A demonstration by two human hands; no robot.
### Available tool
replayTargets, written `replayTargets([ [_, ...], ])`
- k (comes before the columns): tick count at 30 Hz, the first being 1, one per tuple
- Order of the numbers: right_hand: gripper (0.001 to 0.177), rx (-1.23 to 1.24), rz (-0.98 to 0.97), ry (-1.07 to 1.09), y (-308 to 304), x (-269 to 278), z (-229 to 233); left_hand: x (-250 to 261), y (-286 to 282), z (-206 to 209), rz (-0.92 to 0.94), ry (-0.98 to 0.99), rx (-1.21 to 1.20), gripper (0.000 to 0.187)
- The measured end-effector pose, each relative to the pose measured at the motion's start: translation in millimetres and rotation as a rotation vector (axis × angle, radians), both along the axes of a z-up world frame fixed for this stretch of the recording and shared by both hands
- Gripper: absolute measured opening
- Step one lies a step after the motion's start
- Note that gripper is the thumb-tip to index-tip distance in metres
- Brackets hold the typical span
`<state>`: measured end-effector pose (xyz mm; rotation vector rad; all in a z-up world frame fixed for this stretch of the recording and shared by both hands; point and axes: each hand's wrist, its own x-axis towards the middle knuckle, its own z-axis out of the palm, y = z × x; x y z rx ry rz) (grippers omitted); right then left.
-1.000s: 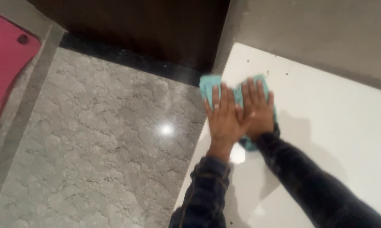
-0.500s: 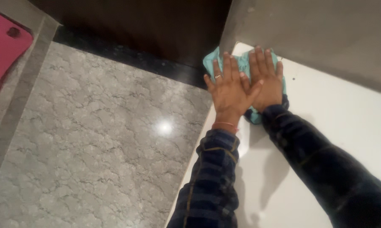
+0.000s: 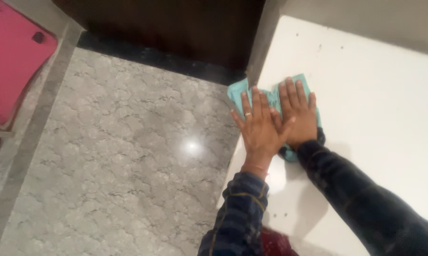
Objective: The person wipes a pink document on a white table with a blue cloth, then places the document on a shelf. The person then wipes the white table surface repeatedly with the cloth.
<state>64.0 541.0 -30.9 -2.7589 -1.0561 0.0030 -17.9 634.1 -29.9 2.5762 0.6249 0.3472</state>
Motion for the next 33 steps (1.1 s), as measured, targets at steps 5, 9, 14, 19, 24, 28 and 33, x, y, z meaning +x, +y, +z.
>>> replayTargets([
  [5,0.071,0.028,-0.007,-0.007,-9,-90,6,-87,-8,3,-0.026,0.054,0.018,0.103],
  [9,0.072,-0.004,-0.024,0.000,-16,-153,13,-149,-17,9,-0.028,0.092,0.059,0.105],
  [14,0.074,-0.030,-0.038,0.022,-35,-201,17,-198,-43,16,0.010,0.084,0.036,0.100],
  [19,0.070,-0.009,-0.081,0.017,-92,-215,24,-205,-94,26,-0.066,0.047,0.023,0.097],
  [24,0.068,-0.017,-0.166,-0.007,-159,-207,27,-187,-153,30,-0.172,0.013,-0.033,0.097],
  [28,0.067,-0.002,-0.249,-0.001,-210,-195,28,-166,-201,32,-0.243,0.008,0.024,0.098],
  [33,0.067,-0.025,-0.398,-0.004,-283,-175,31,-130,-267,40,-0.372,0.014,0.008,0.098],
])
